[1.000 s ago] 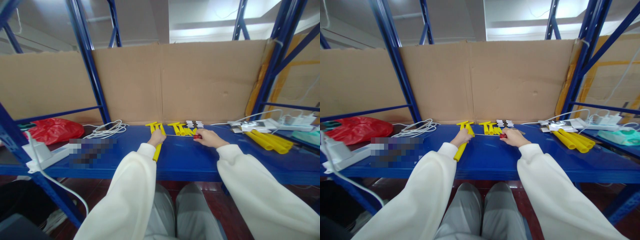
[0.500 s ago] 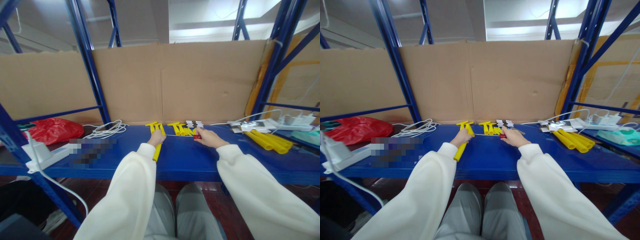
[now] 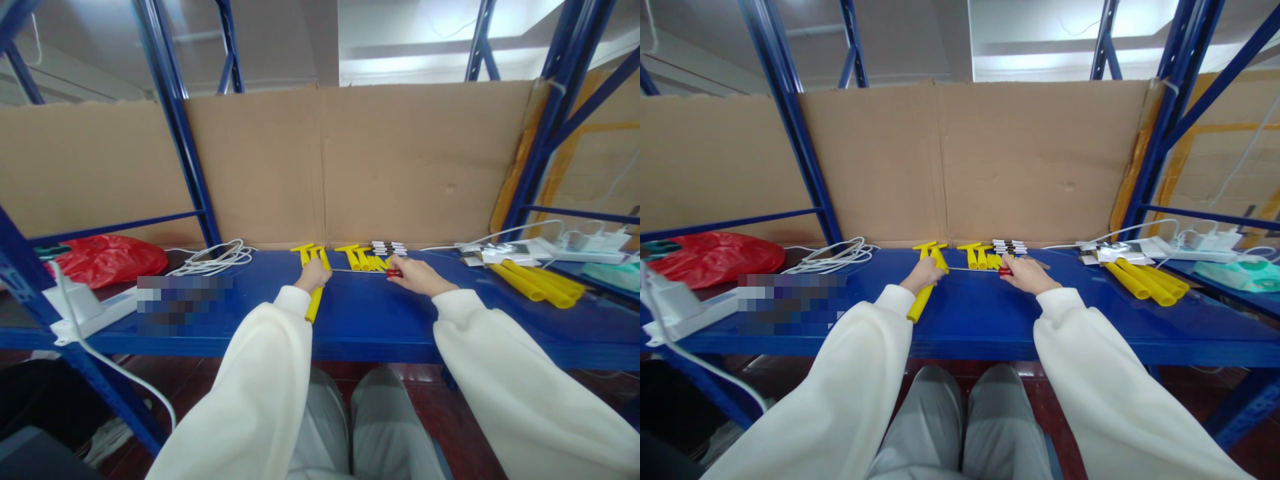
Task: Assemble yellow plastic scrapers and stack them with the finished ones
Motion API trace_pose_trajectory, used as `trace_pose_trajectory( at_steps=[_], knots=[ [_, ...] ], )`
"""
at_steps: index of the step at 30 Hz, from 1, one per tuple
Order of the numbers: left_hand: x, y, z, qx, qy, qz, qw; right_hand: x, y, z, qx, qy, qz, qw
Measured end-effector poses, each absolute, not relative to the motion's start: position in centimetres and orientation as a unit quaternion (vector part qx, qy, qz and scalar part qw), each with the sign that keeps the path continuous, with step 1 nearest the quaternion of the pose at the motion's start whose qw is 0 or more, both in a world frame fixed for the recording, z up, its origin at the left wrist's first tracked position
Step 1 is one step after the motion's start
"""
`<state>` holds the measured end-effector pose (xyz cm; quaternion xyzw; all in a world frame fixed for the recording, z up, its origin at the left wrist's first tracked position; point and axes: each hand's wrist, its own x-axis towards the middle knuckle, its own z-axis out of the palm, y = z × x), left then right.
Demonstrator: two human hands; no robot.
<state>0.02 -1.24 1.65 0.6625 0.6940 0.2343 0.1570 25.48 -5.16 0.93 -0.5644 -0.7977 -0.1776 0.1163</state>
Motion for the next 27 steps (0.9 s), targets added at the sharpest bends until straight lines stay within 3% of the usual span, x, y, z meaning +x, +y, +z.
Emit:
trace_pose_trajectory(
  at_steps=[27],
  knots=[
    [-0.16, -1.46, 1.62, 0.66, 0.676, 0.267, 0.191, 25.57, -5.18, 1.27, -0.541, -0.82, -0.157, 0.101]
  ],
)
